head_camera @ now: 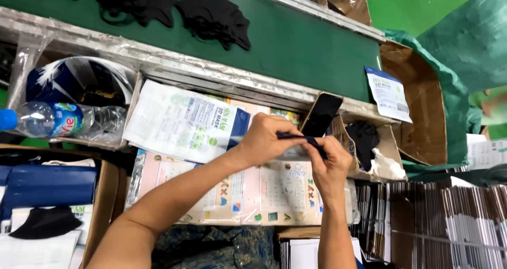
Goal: Packing black 3D face masks into labeled plastic bags at an industrial workstation.
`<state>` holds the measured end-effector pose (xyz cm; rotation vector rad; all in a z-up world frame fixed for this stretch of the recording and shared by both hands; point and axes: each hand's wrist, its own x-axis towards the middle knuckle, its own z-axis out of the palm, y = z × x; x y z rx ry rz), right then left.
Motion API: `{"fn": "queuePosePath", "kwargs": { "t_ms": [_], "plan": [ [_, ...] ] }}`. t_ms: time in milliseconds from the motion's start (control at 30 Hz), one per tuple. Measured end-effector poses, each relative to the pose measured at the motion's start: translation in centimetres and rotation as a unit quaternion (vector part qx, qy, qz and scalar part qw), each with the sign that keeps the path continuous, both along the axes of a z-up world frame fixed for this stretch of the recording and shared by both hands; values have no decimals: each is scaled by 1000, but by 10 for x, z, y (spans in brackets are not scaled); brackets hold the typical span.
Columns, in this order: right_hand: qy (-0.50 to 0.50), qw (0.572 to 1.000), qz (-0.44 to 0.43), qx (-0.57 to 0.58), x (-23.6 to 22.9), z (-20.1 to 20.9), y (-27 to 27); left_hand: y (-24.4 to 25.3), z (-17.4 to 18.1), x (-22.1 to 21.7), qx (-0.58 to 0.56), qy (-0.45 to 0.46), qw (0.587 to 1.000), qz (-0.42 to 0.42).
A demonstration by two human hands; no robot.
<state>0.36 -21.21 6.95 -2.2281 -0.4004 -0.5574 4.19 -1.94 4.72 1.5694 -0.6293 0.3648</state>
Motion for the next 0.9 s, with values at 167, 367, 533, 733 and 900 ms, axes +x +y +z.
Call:
{"fn": "queuePosePath", "kwargs": {
  "t_ms": [167, 367, 533, 733, 900],
  "plan": [
    [-19, 998, 48, -20, 13, 4, 3, 13, -2, 15, 14, 37, 999, -23],
    [-4, 1000, 25, -4, 21, -5, 0, 2, -7, 18, -13, -13, 1000, -6],
    [12, 998, 25, -50, 27, 13, -9, 15, 0, 42, 11, 124, 992, -28],
    [2, 997, -32, -71, 59, 2, -60, 22, 2, 96, 57, 118, 991, -9],
    [-13, 975, -153, 164, 105, 22, -162, 54, 18, 177, 308, 26, 889, 339]
  ]
}}
